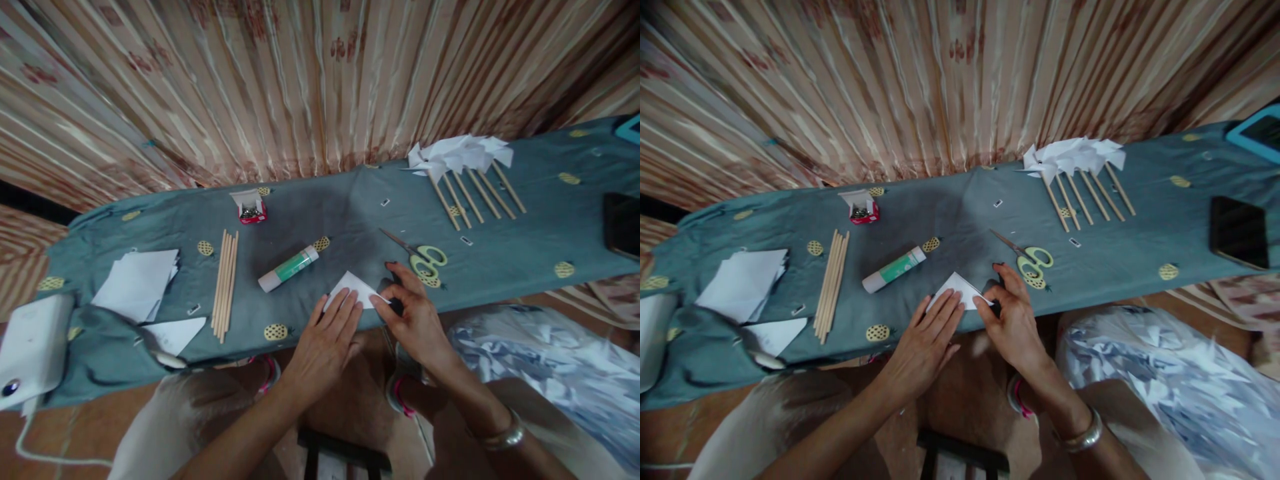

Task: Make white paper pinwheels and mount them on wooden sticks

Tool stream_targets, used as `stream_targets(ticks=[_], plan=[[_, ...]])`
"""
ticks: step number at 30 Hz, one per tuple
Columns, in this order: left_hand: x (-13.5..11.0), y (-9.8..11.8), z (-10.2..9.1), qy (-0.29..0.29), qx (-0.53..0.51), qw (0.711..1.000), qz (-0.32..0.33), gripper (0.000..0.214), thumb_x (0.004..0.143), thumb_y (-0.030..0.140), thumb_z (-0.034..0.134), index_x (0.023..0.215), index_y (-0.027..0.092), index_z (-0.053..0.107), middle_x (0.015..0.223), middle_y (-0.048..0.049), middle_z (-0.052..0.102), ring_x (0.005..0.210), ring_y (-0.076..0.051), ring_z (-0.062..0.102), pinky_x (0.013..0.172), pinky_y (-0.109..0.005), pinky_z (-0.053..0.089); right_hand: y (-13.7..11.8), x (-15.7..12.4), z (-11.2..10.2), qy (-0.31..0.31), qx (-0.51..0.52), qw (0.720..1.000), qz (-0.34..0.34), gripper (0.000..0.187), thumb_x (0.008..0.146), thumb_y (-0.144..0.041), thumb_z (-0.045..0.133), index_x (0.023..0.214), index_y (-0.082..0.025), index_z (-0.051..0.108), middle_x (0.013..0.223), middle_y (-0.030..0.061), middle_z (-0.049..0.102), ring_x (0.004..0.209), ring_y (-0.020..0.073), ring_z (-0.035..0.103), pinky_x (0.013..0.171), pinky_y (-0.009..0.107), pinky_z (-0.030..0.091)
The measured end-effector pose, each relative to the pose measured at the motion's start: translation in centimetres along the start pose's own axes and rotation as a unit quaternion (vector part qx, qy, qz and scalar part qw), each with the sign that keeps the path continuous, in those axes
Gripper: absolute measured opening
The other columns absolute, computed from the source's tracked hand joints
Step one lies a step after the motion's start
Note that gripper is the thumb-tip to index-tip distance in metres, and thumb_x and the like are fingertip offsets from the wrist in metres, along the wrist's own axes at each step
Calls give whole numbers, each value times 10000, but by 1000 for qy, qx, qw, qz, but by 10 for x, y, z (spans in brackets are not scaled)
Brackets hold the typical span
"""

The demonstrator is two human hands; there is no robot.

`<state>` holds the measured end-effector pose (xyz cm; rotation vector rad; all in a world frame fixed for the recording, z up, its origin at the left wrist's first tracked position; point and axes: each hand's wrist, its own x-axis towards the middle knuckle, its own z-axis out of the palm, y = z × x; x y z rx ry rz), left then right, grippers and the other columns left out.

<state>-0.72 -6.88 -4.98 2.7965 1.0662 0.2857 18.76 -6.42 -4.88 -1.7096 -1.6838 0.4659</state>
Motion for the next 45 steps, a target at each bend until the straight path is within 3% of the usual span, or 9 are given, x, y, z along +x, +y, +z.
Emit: stream_targets(ticks=[11, 25, 45], plan=[[3, 1, -3, -6, -3, 1000, -4, 565, 937, 319, 462, 1435, 94, 321, 1526, -136, 339, 1445, -269, 215, 1154, -511, 256, 1, 1, 1, 2, -13, 1000, -8, 243, 858, -368, 565, 673, -211, 590, 1328, 173, 536, 1302, 321, 444, 1061, 527, 358], [4, -1, -2, -1, -12, 1000, -8, 564, 939, 333, 459, 1433, 98, 322, 1509, -145, 370, 1436, -268, 245, 1153, -513, 253, 0, 1, 3, 13, -2, 1000, 1, 214, 850, -351, 579, 666, -240, 579, 1330, 108, 554, 1302, 318, 448, 1063, 561, 361], [5, 0, -1, -10, -5, 1000, -11, 576, 924, 337, 488, 1426, 93, 343, 1496, -141, 394, 1415, -279, 296, 1149, -513, 252, -1, -2, 6, 15, -29, 999, -5, 225, 824, -434, 612, 757, -226, 555, 1363, 164, 511, 1328, 347, 403, 1047, 587, 367]])
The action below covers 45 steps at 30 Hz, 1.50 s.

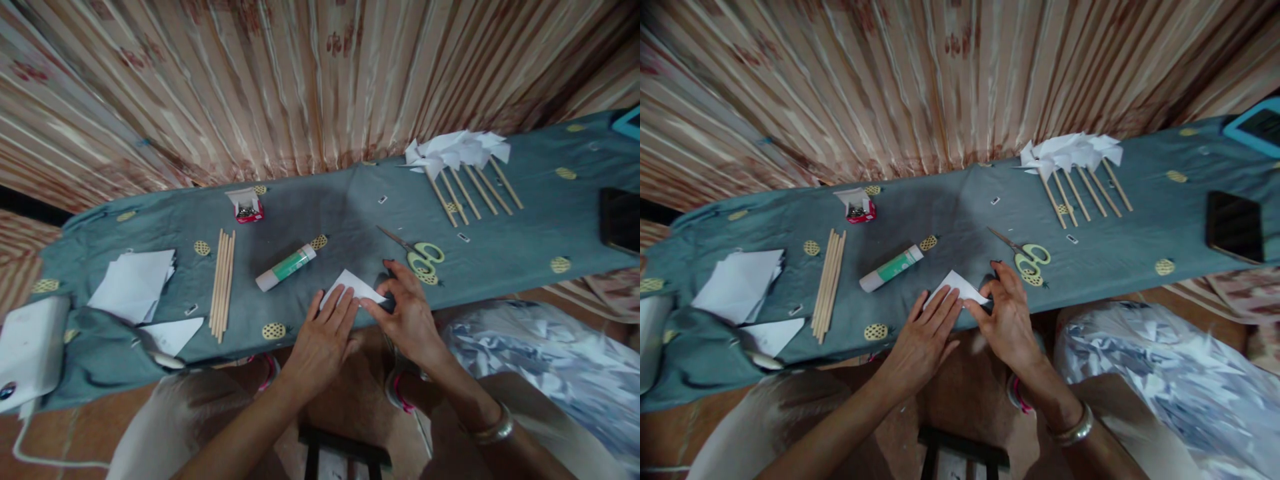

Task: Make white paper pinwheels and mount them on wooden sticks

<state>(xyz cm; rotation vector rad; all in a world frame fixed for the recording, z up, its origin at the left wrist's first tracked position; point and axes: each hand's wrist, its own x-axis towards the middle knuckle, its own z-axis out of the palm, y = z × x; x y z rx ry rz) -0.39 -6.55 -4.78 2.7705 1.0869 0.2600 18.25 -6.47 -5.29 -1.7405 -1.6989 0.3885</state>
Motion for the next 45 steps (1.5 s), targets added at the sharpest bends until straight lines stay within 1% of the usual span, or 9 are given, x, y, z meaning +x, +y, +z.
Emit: stream_targets(ticks=[5, 13, 18, 25, 29, 33, 35, 40, 45], plan=[[-5, -5, -2, -3, -1, 1000, 4, 558, 928, 319, 485, 1423, 102, 343, 1518, -127, 357, 1417, -258, 297, 1155, -507, 243, 5, 0, -4, -12, -2, 1000, 3, 252, 832, -452, 606, 769, -213, 557, 1377, 182, 491, 1332, 340, 405, 1054, 561, 361], [-25, -17, -8, 25, 12, 1000, -12, 525, 919, 252, 496, 1401, 86, 370, 1468, -146, 434, 1371, -269, 383, 1114, -513, 316, 15, -2, -13, -16, 4, 1000, 14, 309, 855, -501, 555, 773, -204, 581, 1384, 186, 488, 1336, 341, 406, 1068, 543, 335], [-40, -26, -12, 45, 29, 998, -20, 484, 919, 224, 485, 1373, 77, 409, 1426, -157, 487, 1350, -272, 413, 1101, -507, 330, 18, -3, -14, -20, 15, 1000, 5, 297, 878, -479, 521, 781, -206, 584, 1388, 177, 485, 1339, 333, 404, 1074, 543, 322], [-54, -33, -15, 40, 40, 998, -28, 449, 922, 215, 480, 1351, 90, 444, 1427, -140, 490, 1359, -276, 398, 1098, -497, 333, 24, -5, -19, -40, 28, 999, -15, 244, 907, -409, 479, 818, -202, 574, 1370, 185, 488, 1344, 321, 400, 1079, 524, 325], [-57, -33, -13, 50, 36, 998, -30, 461, 921, 225, 486, 1358, 87, 434, 1429, -143, 487, 1359, -276, 397, 1098, -497, 335, 22, -3, -24, -53, 56, 997, -13, 225, 907, -395, 487, 959, -213, 609, 1368, 149, 505, 1320, 293, 439, 1077, 505, 340], [-57, -31, -13, 59, 18, 997, -42, 455, 924, 237, 477, 1353, 90, 441, 1426, -158, 486, 1353, -279, 405, 1094, -512, 341, 15, -2, -22, -57, 82, 995, -12, 328, 847, -427, 596, 1100, -219, 616, 1400, 143, 488, 1328, 291, 433, 1087, 501, 333], [-56, -30, -13, 60, 7, 997, -48, 453, 924, 242, 479, 1352, 97, 443, 1427, -161, 483, 1357, -280, 401, 1096, -519, 338, 11, -1, -18, -61, 90, 994, -11, 320, 821, -411, 629, 1080, -222, 633, 1408, 141, 486, 1343, 296, 415, 1092, 505, 323], [-52, -30, -15, 78, -35, 994, -74, 441, 940, 284, 461, 1352, 129, 444, 1421, -162, 490, 1336, -262, 434, 1094, -504, 354, 5, 1, -11, -75, 115, 990, 3, 124, 793, -326, 622, 850, -218, 640, 1400, 134, 499, 1336, 314, 425, 1087, 529, 310], [-44, -30, -19, 89, -105, 984, -110, 414, 943, 316, 461, 1325, 161, 493, 1405, -151, 510, 1301, -253, 473, 1091, -499, 354, -1, 2, -8, -88, 118, 989, -4, 76, 759, -274, 631, 732, -205, 612, 1394, 152, 501, 1332, 326, 430, 1076, 539, 307]])
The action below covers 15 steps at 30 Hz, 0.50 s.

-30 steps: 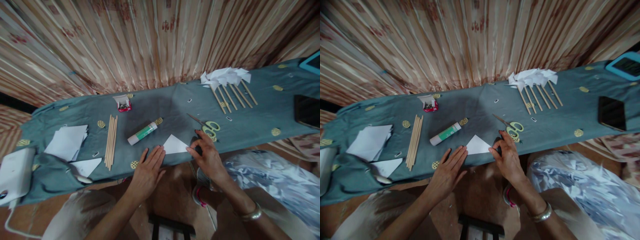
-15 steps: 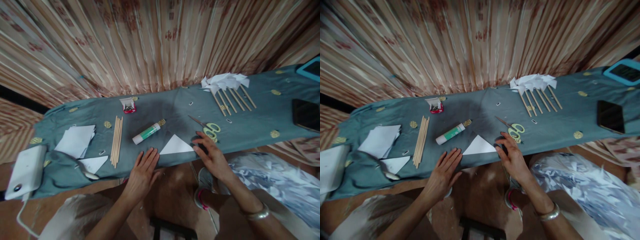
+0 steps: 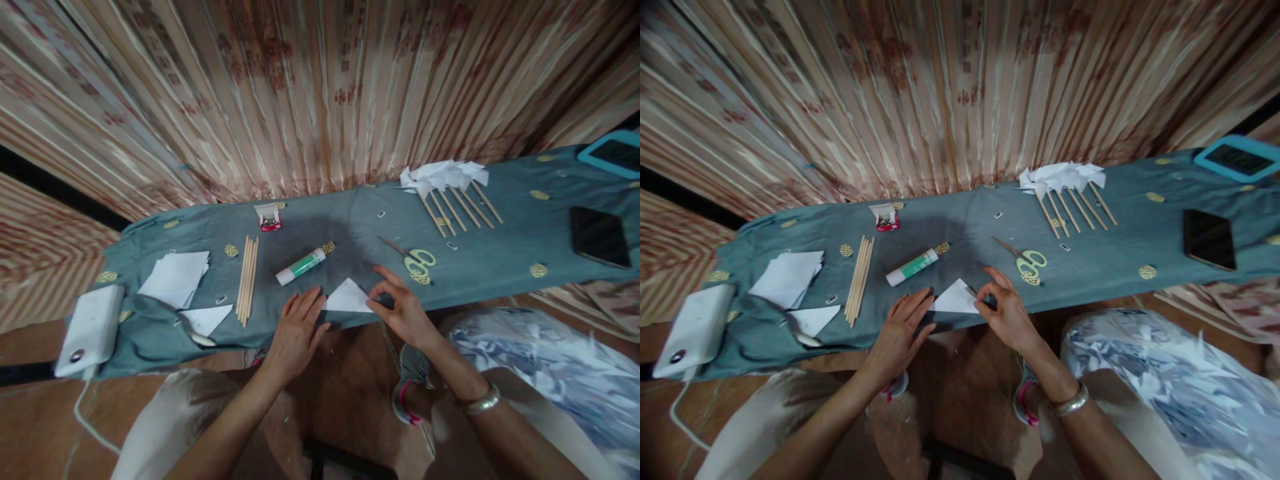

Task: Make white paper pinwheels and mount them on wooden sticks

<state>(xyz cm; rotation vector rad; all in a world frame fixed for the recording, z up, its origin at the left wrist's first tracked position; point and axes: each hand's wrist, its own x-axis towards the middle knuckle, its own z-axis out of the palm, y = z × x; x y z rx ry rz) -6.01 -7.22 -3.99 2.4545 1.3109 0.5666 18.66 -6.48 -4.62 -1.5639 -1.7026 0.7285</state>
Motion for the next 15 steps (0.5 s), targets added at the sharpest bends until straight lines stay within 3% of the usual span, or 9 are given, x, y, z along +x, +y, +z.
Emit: stream_targets(ticks=[5, 7, 11, 13, 15], plan=[[12, -1, -5, 27, -179, 977, -116, 428, 931, 395, 458, 1280, 172, 565, 1381, -133, 541, 1279, -261, 489, 1086, -481, 344, -11, 0, -4, 5, -3, 999, -46, 83, 813, -261, 593, 748, -212, 605, 1396, 130, 505, 1352, 305, 405, 1081, 530, 310], [19, 0, -9, 44, -294, 937, -184, 472, 905, 445, 483, 1261, 154, 587, 1333, -138, 583, 1247, -264, 520, 1079, -452, 353, -17, 0, -8, 21, -14, 997, -77, 86, 843, -261, 575, 774, -216, 601, 1417, 121, 483, 1379, 287, 364, 1100, 517, 294], [37, 4, -17, 41, -500, 816, -286, 608, 745, 542, 657, 1194, 132, 640, 1166, -141, 686, 1073, -265, 628, 935, -373, 458, -29, 0, -15, 36, -44, 990, -126, 105, 887, -268, 540, 806, -219, 585, 1454, 113, 434, 1408, 265, 312, 1124, 513, 273], [44, 7, -20, 26, -530, 790, -307, 588, 642, 538, 743, 1067, 133, 706, 1022, -122, 734, 914, -231, 660, 796, -314, 487, -33, 0, -17, 40, -57, 987, -145, 105, 898, -262, 527, 819, -220, 582, 1461, 106, 423, 1413, 262, 303, 1128, 516, 272], [49, 10, -22, 15, -532, 783, -321, 510, 570, 519, 789, 907, 138, 748, 854, -91, 748, 745, -179, 638, 662, -263, 463, -36, 0, -18, 50, -67, 983, -161, 106, 903, -249, 520, 823, -219, 582, 1460, 100, 423, 1412, 261, 303, 1131, 518, 272]])
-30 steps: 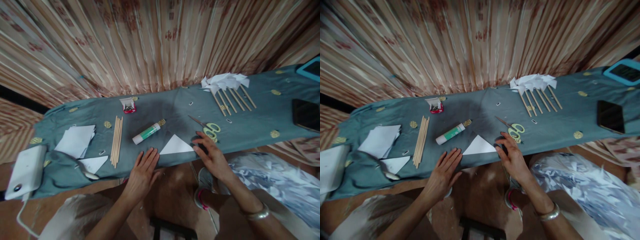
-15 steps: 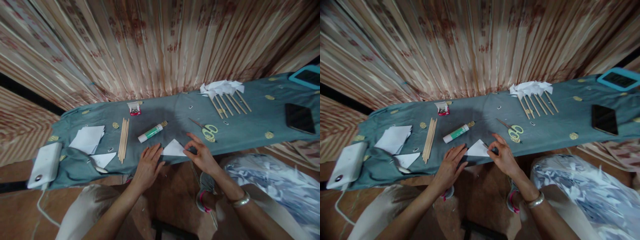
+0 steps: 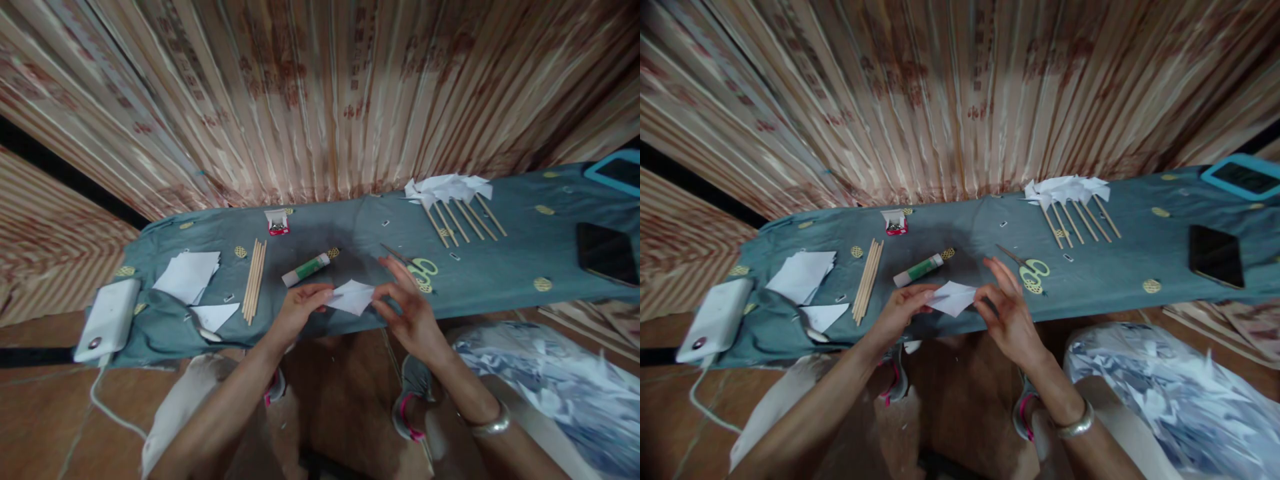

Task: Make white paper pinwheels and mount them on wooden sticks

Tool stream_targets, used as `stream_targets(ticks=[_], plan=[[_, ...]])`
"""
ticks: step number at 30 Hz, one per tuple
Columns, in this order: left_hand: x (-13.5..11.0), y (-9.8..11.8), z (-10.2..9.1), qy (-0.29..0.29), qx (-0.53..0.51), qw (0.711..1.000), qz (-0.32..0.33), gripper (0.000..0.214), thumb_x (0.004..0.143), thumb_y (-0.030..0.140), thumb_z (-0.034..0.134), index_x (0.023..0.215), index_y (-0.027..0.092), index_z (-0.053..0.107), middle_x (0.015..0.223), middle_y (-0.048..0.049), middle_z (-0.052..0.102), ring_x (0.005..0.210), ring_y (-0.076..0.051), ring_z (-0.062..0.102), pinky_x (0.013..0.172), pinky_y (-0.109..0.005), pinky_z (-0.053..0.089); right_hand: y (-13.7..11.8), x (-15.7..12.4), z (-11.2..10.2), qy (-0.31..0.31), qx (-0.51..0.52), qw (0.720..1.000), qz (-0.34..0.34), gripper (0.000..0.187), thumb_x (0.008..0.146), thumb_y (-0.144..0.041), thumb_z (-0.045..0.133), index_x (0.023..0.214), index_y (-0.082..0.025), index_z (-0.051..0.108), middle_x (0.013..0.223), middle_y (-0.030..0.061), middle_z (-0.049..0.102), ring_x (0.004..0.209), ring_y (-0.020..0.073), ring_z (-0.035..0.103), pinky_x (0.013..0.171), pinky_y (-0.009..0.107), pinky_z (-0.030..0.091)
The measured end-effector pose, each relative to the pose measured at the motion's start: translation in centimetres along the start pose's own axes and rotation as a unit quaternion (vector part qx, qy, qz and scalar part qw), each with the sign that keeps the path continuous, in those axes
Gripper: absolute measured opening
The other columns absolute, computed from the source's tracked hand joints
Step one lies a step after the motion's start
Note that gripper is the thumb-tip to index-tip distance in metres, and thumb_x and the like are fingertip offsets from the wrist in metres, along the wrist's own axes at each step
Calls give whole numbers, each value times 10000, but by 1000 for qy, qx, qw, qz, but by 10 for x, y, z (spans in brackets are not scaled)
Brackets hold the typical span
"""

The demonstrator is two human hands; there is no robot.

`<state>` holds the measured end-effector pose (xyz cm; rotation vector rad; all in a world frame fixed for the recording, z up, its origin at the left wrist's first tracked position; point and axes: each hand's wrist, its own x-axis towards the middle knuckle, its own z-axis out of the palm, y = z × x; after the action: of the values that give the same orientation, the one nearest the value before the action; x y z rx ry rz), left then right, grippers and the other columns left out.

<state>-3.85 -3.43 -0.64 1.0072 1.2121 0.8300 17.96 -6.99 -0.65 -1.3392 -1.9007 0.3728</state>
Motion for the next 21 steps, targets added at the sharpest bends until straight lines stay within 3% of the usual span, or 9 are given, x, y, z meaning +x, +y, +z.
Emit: stream_targets(ticks=[5, 11, 15, 17, 19, 21], plan=[[2, 3, 4, -40, 14, 999, -20, 419, 564, 541, 773, 680, 140, 742, 521, -33, 645, 492, -104, 504, 525, -230, 366, -3, 2, -5, 17, -5, 1000, -15, 120, 908, -244, 518, 814, -218, 588, 1450, 83, 439, 1411, 260, 307, 1135, 516, 277], [0, -1, 12, -83, 38, 996, -21, 427, 609, 563, 723, 544, 143, 685, 461, -21, 576, 443, -89, 457, 482, -228, 312, -3, -1, -13, 24, -1, 1000, -2, 129, 901, -278, 524, 804, -232, 594, 1445, 78, 455, 1407, 270, 316, 1145, 529, 258], [2, -5, 15, -40, 28, 999, -2, 442, 548, 559, 762, 466, 149, 618, 429, 20, 503, 439, -73, 393, 463, -221, 283, 3, -3, -17, 14, 8, 1000, 9, 127, 897, -287, 521, 949, -246, 630, 1437, 77, 470, 1378, 262, 372, 1131, 494, 301], [3, -5, 15, -5, 17, 1000, 17, 440, 539, 560, 769, 503, 141, 642, 460, 16, 526, 460, -77, 401, 472, -220, 302, 14, -2, -21, 8, -9, 1000, 26, 248, 898, -299, 513, 1122, -240, 601, 1436, 99, 467, 1342, 256, 425, 1106, 466, 348], [5, -4, 13, 21, 15, 999, 35, 432, 545, 554, 768, 561, 133, 674, 508, 3, 566, 492, -89, 430, 496, -227, 336, 33, 0, -27, 18, -70, 996, 55, 347, 902, -312, 480, 1225, -212, 558, 1394, 137, 503, 1295, 273, 477, 1083, 466, 373], [8, -4, 11, 37, 29, 998, 53, 423, 562, 547, 757, 569, 133, 674, 518, 5, 564, 504, -96, 437, 507, -234, 345, 54, 3, -33, 31, -163, 982, 96, 367, 900, -296, 437, 1208, -155, 578, 1337, 189, 543, 1250, 318, 509, 1044, 482, 400]])
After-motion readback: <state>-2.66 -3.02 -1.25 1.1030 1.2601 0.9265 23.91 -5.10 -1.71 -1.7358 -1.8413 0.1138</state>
